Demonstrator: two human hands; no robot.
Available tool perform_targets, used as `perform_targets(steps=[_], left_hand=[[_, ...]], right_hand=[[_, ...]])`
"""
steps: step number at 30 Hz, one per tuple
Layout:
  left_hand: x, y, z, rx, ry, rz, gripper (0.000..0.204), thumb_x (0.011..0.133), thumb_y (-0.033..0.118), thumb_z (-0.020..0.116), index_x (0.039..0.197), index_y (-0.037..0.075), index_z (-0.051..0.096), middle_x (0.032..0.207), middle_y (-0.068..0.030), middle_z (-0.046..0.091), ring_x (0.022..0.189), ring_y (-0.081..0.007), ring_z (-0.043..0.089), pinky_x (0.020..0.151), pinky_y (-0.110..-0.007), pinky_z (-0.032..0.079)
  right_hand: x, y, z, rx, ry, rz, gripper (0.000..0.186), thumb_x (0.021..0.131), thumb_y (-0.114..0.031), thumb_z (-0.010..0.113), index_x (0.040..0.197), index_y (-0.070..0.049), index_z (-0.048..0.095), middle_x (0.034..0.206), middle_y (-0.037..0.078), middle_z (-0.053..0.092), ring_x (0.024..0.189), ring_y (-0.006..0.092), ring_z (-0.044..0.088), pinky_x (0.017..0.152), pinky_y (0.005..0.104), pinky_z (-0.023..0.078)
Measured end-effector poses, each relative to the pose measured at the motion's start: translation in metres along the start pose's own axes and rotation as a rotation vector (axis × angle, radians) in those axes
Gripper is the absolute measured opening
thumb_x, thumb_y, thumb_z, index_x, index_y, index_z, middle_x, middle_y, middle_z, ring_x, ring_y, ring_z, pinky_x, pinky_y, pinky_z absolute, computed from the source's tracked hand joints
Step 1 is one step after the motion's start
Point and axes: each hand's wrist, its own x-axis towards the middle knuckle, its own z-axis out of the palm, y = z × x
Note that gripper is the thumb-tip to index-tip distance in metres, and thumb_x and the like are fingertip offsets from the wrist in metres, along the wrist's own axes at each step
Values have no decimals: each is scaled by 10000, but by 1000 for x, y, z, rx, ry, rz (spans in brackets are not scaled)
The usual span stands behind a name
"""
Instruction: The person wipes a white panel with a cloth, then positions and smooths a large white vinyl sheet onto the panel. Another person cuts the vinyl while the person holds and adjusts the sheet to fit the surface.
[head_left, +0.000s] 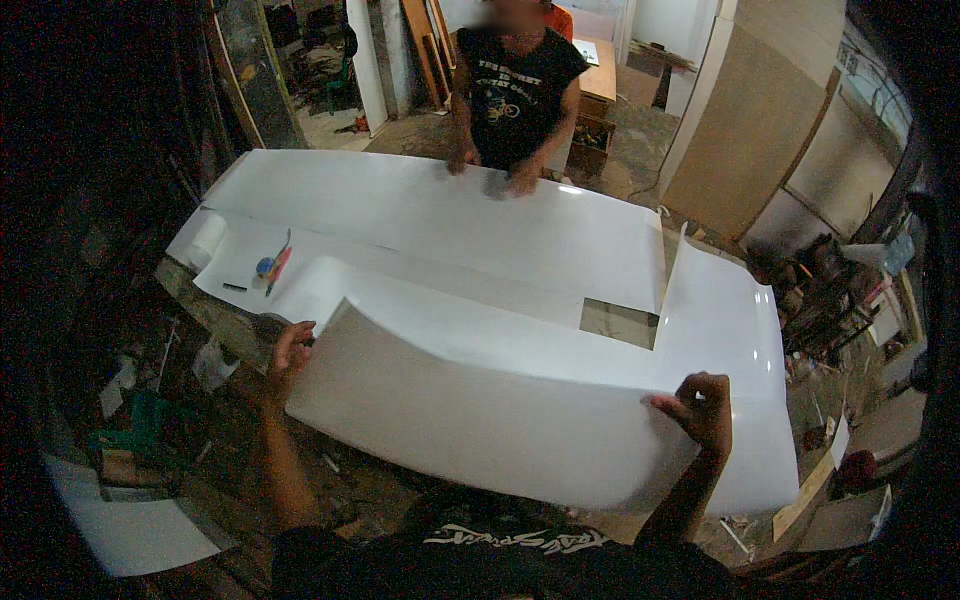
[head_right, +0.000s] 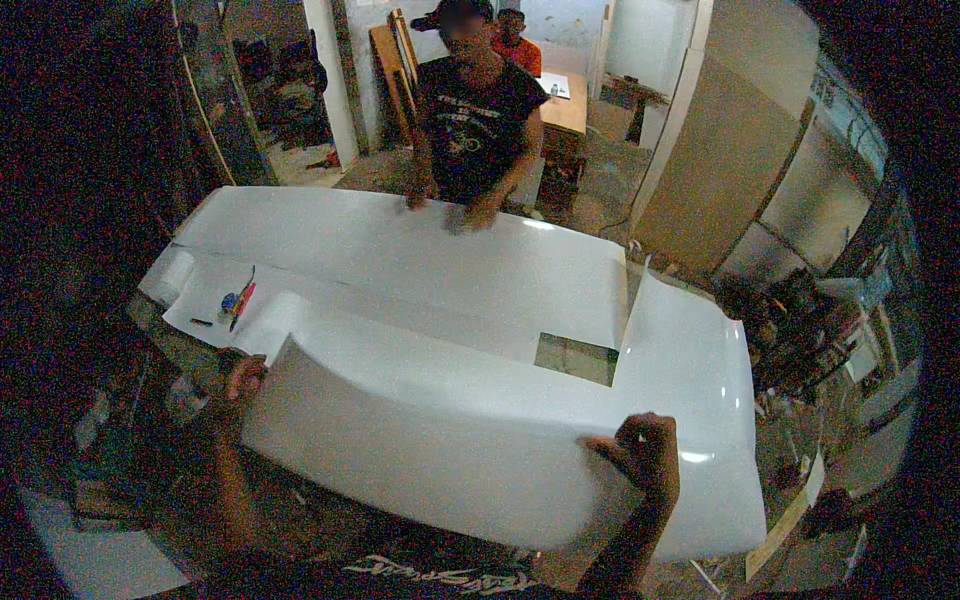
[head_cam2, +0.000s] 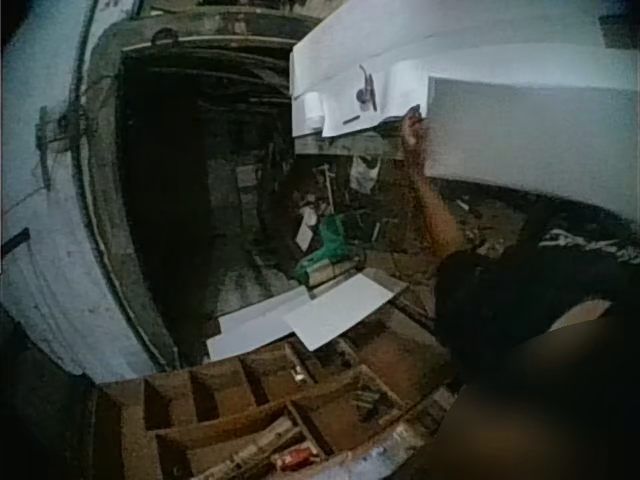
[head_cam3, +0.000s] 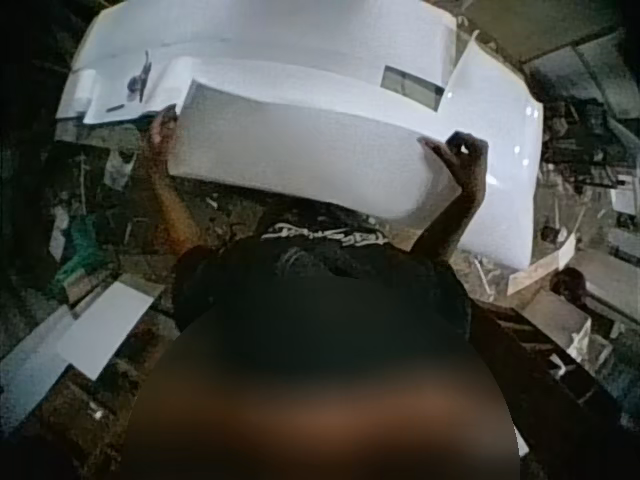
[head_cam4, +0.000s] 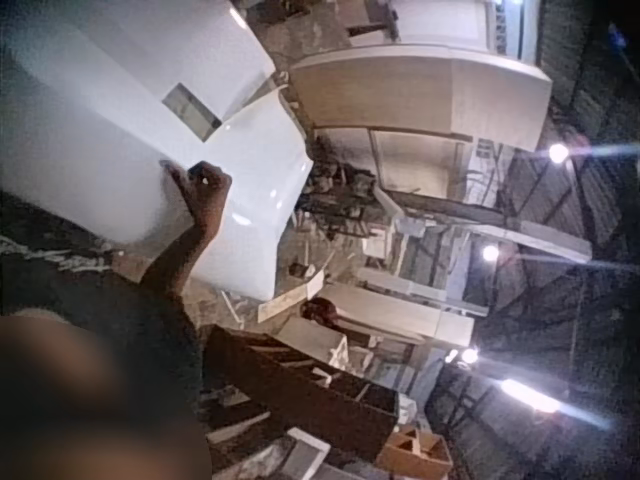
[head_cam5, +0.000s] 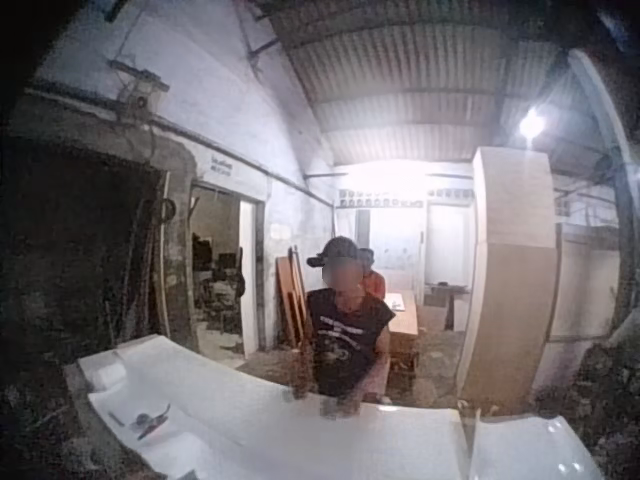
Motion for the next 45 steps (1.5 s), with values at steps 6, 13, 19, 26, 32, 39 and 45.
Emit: perform_targets(steps=[6, 13, 19, 26, 32, 39, 45], left_hand=[[4, -26, 105, 347, -69, -88, 793, 974, 568, 624, 1571, 89, 415, 1630, -191, 375, 1520, -366, 325, 1238, -514, 247], [4, -56, 188, 763, -281, -301, 912, 1010, 701, 407, 1647, 80, 204, 1699, -244, 164, 1568, -420, 165, 1267, -554, 123], [23, -72, 169, 664, -148, -271, 643, 1068, 551, 395, 1287, 15, 676, 1265, -233, 690, 1207, -407, 636, 1074, -463, 472], [45, -103, 77, 682, -865, -597, 542, 1043, 532, 529, 1168, 66, 775, 1025, -149, 776, 911, -265, 714, 888, -416, 566], [29, -143, 69, 492, -1345, -523, 533, 971, 517, 625, 1268, 81, 699, 1167, -164, 736, 1066, -284, 689, 962, -411, 541], [45, -146, 58, 427, -1238, -579, 640, 877, 478, 731, 1350, 73, 588, 1226, -160, 690, 1124, -277, 656, 973, -409, 528], [68, -81, -3, 297, -833, -489, 802, 796, 444, 822, 1421, 66, 493, 1278, -157, 650, 1173, -272, 628, 983, -407, 517]], right_hand=[[54, -11, 14, 39, -72, 354, 492, 779, -311, 911, 566, -17, 579, 524, 98, 564, 463, 176, 499, 509, 340, 446], [49, -2, 38, -127, -130, 361, 402, 812, -421, 838, 773, -35, 731, 706, 145, 689, 689, 316, 686, 853, 482, 509], [23, 14, 56, -47, -6, 433, 334, 846, -372, 814, 863, -60, 697, 854, 119, 687, 898, 342, 659, 992, 504, 434], [-2, -2, 20, 225, 302, 352, 332, 773, -312, 890, 728, -107, 633, 704, 78, 644, 728, 302, 638, 833, 425, 493], [-1, -23, -7, 185, 431, 250, 382, 704, -283, 934, 660, -112, 595, 685, 63, 628, 746, 304, 625, 830, 433, 508], [3, -36, -21, 154, 436, 270, 536, 752, -435, 900, 618, -94, 509, 607, 66, 495, 722, 327, 599, 979, 494, 499], [7, -33, -16, 152, 475, 246, 506, 783, -387, 890, 650, -81, 509, 602, 57, 470, 681, 300, 555, 914, 481, 506]])
